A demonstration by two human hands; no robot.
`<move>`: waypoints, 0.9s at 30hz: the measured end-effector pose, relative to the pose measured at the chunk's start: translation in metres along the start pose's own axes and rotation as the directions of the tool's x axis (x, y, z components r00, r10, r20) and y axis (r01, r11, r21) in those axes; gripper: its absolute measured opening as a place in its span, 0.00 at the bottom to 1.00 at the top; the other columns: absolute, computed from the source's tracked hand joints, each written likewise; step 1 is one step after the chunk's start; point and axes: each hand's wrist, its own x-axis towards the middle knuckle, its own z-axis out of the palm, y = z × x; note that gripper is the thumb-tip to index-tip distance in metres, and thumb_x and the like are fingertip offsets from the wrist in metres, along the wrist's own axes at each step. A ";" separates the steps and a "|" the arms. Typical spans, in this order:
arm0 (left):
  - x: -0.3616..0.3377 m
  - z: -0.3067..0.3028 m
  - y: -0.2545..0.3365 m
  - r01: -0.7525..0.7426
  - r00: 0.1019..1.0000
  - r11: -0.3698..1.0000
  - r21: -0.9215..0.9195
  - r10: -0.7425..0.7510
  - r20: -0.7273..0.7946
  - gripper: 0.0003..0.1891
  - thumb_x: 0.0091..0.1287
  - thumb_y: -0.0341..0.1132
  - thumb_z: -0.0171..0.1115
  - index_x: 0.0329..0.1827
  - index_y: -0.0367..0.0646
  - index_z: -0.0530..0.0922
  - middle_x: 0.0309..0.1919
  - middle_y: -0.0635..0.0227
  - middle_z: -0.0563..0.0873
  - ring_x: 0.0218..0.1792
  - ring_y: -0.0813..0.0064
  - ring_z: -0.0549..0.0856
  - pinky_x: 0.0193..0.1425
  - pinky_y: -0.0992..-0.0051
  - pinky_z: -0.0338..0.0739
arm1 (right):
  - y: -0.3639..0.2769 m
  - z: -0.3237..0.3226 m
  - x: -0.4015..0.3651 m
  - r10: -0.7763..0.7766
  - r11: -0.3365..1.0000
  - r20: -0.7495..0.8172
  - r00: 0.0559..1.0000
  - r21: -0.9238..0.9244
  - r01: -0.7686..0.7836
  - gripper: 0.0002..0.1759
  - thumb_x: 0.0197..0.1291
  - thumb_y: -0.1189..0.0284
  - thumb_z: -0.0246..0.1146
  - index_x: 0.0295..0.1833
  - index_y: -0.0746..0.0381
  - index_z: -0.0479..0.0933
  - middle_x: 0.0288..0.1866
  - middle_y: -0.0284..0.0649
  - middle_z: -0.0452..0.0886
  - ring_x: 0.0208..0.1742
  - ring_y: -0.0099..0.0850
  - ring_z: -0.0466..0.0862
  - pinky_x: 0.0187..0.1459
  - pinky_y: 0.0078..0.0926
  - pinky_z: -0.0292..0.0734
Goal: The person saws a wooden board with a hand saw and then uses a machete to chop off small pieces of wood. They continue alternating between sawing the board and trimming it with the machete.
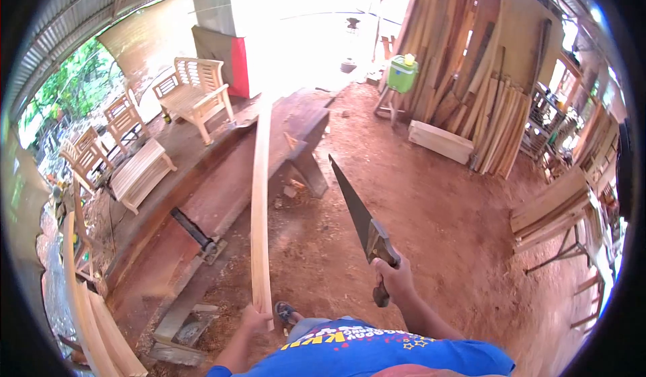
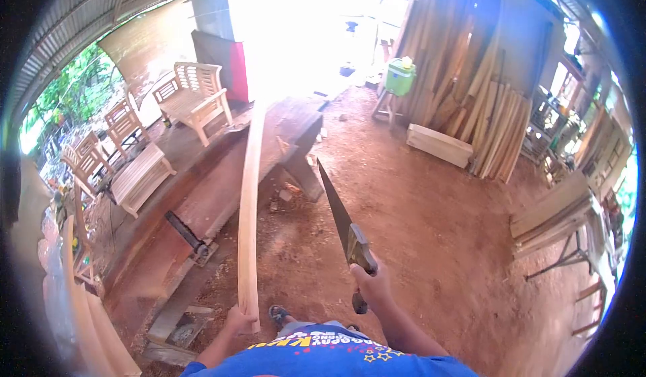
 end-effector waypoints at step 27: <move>0.029 0.011 0.267 -0.865 0.473 0.114 0.489 0.507 0.720 0.35 0.58 0.62 0.72 0.70 0.66 0.79 0.77 0.53 0.70 0.82 0.46 0.62 0.75 0.19 0.41 | 0.088 -0.125 -0.072 0.459 0.888 -0.625 0.631 0.311 -0.338 0.15 0.64 0.70 0.70 0.52 0.64 0.78 0.25 0.34 0.77 0.17 0.24 0.76 0.19 0.28 0.72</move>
